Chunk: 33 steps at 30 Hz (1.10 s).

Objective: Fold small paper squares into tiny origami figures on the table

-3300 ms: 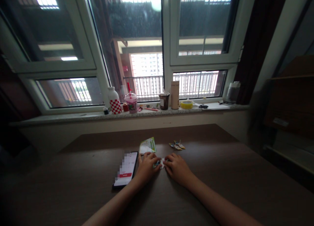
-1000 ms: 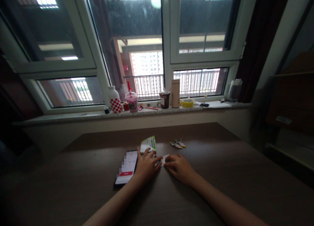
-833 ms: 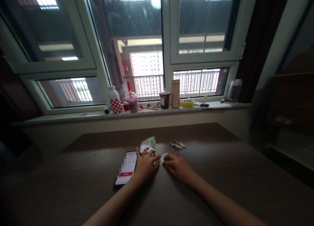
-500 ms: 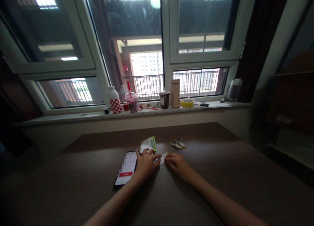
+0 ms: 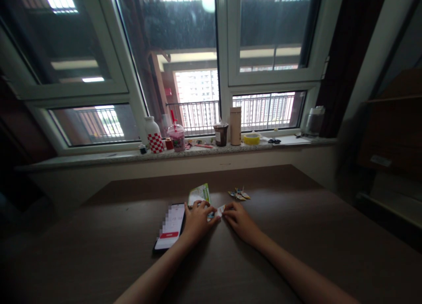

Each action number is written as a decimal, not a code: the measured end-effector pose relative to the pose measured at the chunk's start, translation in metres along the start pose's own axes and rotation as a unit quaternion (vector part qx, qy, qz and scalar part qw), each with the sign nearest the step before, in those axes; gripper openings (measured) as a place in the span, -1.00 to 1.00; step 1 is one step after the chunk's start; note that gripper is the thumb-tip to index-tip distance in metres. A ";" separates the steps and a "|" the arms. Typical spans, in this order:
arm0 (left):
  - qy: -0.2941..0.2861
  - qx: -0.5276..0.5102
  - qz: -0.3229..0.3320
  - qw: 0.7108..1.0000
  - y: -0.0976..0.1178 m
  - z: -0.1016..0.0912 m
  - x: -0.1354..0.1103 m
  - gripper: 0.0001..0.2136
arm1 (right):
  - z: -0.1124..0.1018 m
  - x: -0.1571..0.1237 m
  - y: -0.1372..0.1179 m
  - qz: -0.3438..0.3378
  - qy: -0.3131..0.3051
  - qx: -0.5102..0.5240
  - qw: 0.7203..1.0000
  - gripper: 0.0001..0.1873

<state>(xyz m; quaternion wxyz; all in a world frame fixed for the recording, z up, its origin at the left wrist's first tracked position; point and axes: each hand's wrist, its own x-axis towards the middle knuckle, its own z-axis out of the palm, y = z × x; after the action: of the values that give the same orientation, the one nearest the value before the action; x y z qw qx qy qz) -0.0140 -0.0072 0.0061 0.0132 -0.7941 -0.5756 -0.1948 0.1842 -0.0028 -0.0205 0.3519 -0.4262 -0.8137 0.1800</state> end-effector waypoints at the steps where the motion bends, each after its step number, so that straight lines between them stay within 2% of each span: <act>1: -0.001 0.000 -0.002 1.000 0.000 0.000 0.000 -0.75 | -0.001 0.000 0.000 0.010 0.008 0.001 1.000 -0.72; 9: -0.019 0.014 -0.005 1.000 0.000 -0.004 0.002 -0.71 | 0.001 -0.001 0.001 0.013 0.005 -0.065 0.998 -0.78; 14: -0.019 0.010 -0.003 1.000 -0.001 -0.004 0.003 -0.70 | -0.001 -0.001 -0.005 0.042 0.013 -0.126 0.991 -0.81; 27: -0.007 0.009 0.004 1.000 -0.003 -0.001 0.005 -0.73 | -0.001 0.000 -0.015 0.091 0.045 -0.235 0.967 -0.75; 33: -0.020 0.008 -0.004 1.000 -0.001 -0.003 0.005 -0.72 | 0.000 0.001 -0.014 0.106 0.067 -0.280 0.952 -0.75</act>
<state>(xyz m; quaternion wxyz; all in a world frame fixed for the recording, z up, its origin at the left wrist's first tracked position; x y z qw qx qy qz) -0.0150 -0.0032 0.0100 0.0072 -0.7952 -0.5806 -0.1746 0.1756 -0.0094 -0.0120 0.2512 -0.6026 -0.7560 -0.0473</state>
